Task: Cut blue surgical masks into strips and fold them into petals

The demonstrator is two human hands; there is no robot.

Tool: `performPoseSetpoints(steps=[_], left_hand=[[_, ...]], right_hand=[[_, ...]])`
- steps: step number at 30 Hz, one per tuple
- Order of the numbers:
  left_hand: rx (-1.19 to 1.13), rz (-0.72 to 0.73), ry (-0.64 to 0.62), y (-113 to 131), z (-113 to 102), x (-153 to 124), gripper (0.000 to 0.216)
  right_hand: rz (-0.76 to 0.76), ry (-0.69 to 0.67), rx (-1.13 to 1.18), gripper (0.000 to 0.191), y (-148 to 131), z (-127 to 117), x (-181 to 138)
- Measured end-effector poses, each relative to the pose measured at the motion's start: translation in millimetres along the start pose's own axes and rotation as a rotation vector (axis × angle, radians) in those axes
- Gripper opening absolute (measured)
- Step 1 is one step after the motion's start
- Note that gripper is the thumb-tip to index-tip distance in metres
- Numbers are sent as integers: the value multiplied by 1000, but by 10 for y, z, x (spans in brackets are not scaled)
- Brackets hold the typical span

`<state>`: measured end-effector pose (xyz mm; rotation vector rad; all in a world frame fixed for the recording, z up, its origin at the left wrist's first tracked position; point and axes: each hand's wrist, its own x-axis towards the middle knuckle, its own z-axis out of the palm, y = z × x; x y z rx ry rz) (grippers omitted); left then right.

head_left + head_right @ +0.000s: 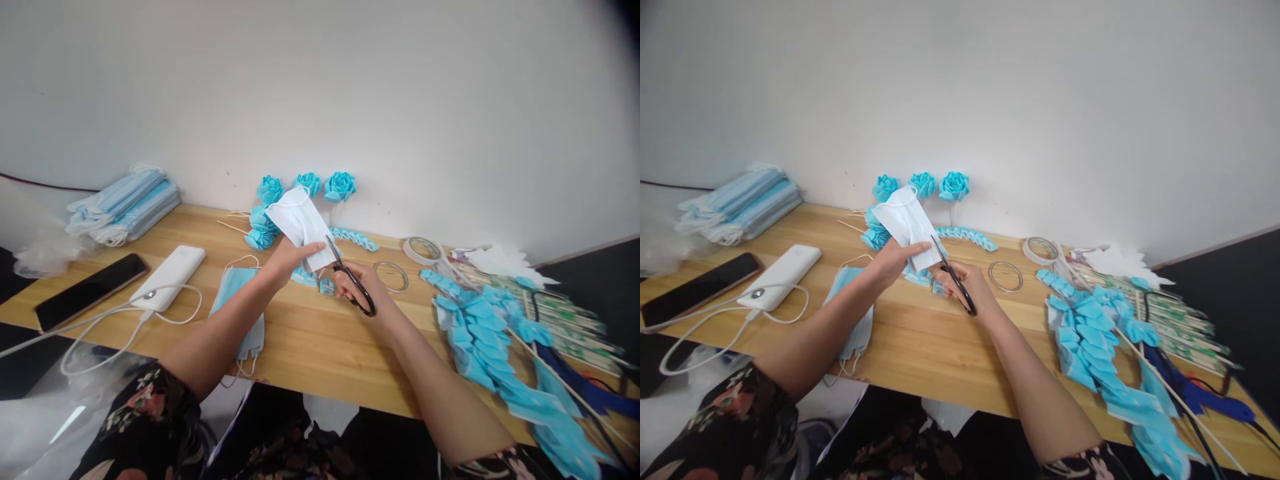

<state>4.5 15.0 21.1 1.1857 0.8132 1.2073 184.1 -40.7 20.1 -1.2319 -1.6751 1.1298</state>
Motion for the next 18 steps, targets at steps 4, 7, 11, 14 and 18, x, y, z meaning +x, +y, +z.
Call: performPoseSetpoints(steps=[4,7,11,14,18], left_hand=[[-3,12,-15,-14,-13,3,59],[8,13,-17,-5,-11,-3,58],[3,-2,-18,17,-2,-7,61],[-16,-6,-18,38,-2,-7,62],[-61,-28,15,64,-8,-9,58]], right_hand=[[13,-6,-12,36,48,-6,24],[17,-1,-14,36,61,-4,32],[14,15,-7,36,55,-1,24],[13,16,3,34,64,-2,22],[22,28,22,35,68,-2,28]])
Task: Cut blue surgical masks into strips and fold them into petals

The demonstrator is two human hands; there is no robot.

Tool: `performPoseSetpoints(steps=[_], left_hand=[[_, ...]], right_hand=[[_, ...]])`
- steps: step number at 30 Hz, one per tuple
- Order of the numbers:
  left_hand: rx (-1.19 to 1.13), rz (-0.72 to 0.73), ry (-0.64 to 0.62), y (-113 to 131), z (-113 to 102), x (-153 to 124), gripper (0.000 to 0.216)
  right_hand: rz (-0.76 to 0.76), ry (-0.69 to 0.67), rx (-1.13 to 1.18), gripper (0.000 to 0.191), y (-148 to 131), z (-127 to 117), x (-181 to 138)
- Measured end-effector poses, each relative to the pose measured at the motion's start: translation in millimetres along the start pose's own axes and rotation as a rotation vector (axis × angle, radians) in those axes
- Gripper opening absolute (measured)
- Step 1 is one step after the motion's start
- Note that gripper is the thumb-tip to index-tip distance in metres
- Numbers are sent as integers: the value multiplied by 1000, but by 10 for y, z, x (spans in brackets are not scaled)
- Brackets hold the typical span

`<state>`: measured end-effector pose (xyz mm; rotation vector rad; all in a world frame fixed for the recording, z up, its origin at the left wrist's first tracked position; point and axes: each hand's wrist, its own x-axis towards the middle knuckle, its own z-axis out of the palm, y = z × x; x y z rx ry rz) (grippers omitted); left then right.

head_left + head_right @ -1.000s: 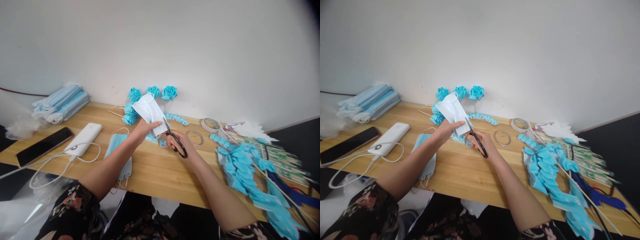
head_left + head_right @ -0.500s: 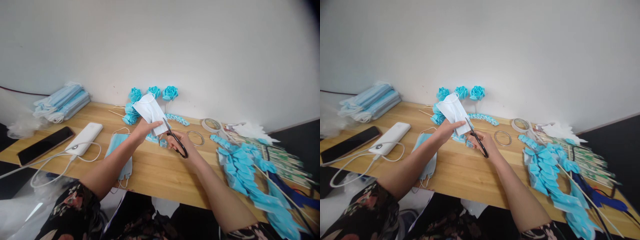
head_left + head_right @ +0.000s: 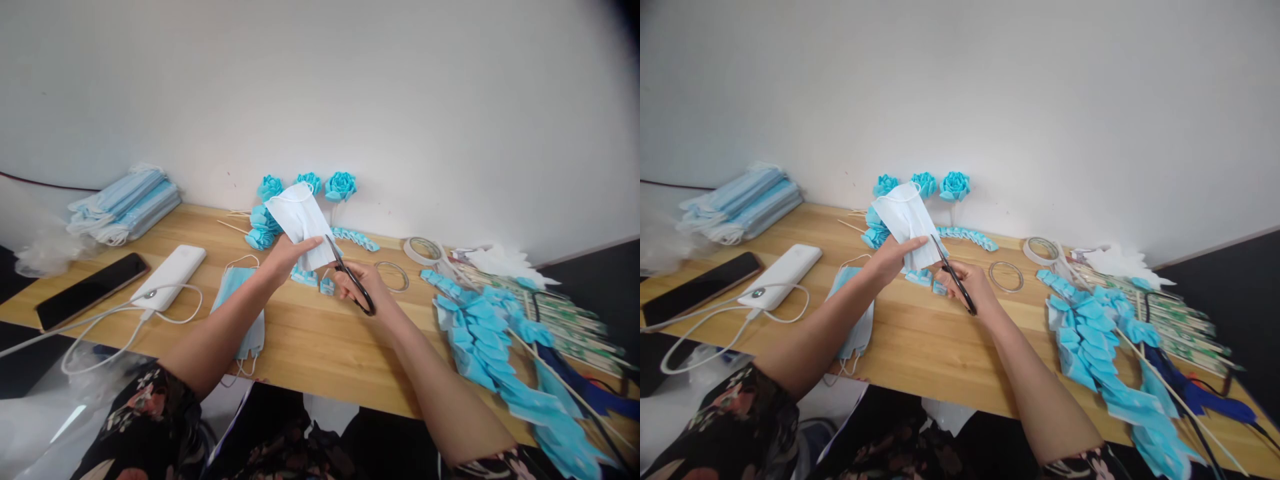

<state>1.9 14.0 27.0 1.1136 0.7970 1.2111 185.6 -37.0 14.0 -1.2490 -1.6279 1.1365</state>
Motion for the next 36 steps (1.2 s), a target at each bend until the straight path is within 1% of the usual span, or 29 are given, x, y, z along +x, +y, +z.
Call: performPoseSetpoints(steps=[3,7,12,16,20,27,31,36], left_hand=[[0,-12,22,0,-3,2,55],[6,5,9,-16,-2,5,53],[-13,18,11,-13,16,0,58],[-7,50,3,-36,32,-2,63],[36,19,-8,-76,46,-16,60],[90,-1,-3,-89,88,-55,54],[79,-16,5,-94,110,-60,56],[59,-40,9,-94,126,-63,58]], right_hand=[[21,-4,-12,34,-11,1,3],[21,-18,-27,34,-9,2,3],[-26,-64,-34,39,-3,-15,-7],[-95,-117,-97,46,-11,-31,-10],[-124,-107,-121,53,-30,-27,-11],[-149,-91,-164,56,-58,-30,-10],[-124,-77,-153,54,-94,-26,-17],[-93,-55,-133,45,-118,-22,-46]])
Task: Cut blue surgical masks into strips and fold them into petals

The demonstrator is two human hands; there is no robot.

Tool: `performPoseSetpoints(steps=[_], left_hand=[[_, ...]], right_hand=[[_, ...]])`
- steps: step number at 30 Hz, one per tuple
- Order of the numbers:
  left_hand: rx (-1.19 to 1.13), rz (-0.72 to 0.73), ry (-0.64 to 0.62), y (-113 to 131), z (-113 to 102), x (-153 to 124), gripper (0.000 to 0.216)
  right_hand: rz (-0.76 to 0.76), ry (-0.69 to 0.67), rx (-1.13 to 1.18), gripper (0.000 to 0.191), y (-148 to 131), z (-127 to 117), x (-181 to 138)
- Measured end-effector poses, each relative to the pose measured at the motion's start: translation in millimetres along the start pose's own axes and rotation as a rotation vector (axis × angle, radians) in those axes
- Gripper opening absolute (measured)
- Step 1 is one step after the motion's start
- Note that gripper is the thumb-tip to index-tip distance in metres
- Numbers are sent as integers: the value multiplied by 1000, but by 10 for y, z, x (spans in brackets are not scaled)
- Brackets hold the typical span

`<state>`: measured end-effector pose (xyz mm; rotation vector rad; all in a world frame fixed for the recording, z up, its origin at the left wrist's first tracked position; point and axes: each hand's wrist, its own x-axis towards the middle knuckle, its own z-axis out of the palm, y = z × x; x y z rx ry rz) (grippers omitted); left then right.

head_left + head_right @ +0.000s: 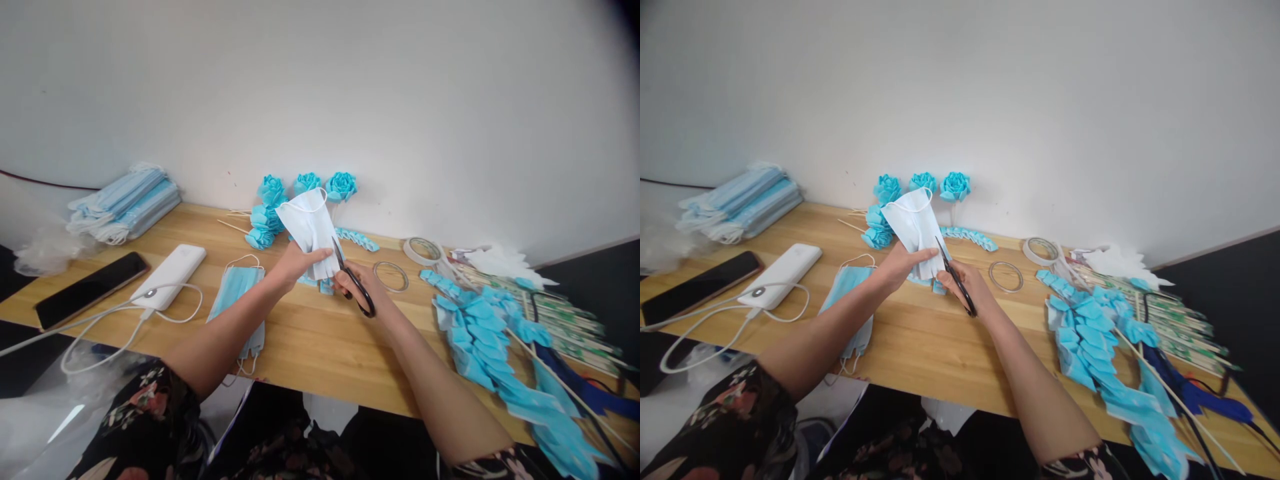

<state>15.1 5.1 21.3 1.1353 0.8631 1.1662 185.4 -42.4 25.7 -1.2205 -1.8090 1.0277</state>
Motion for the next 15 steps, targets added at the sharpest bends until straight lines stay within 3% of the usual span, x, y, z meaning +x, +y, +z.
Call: performPoseSetpoints(steps=[15], left_hand=[[-24,-2,-31,19,7,-19,52]], right_hand=[[81,54,58,35,40,40,8]])
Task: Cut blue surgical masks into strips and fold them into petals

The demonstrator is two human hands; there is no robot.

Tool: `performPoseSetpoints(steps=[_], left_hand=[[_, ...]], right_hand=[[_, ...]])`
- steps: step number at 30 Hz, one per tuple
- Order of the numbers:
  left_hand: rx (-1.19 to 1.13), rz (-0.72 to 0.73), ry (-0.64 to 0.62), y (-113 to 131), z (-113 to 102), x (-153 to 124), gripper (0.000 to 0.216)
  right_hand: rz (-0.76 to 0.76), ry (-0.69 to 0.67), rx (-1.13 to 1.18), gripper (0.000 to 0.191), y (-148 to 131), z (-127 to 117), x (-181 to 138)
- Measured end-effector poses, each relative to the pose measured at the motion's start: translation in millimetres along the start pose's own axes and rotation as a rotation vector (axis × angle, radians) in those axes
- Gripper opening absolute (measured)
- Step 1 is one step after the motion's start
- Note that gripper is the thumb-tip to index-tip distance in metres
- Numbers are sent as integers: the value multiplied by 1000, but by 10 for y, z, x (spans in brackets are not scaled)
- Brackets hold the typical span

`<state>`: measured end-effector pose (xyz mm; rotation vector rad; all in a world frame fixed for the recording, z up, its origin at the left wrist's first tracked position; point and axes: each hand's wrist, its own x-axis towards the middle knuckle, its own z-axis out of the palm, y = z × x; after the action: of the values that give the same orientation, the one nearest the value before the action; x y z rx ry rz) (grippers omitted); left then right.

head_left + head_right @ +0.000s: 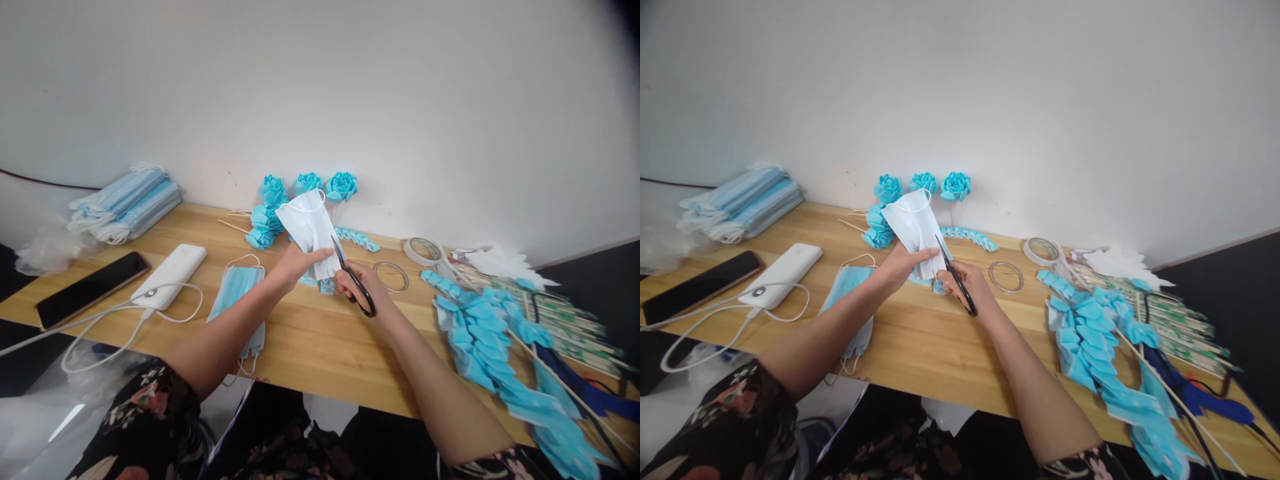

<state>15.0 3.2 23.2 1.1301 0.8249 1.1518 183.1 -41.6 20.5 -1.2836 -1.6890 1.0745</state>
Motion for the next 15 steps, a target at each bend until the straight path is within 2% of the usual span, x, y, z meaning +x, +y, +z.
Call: performPoseSetpoints(steps=[7,15], left_hand=[[-4,-3,7,-6,-9,2,54],[1,-1,0,7,-5,-2,55]], right_hand=[[-24,1,-29,38,27,-9,1],[14,12,-18,40,33,-5,17]])
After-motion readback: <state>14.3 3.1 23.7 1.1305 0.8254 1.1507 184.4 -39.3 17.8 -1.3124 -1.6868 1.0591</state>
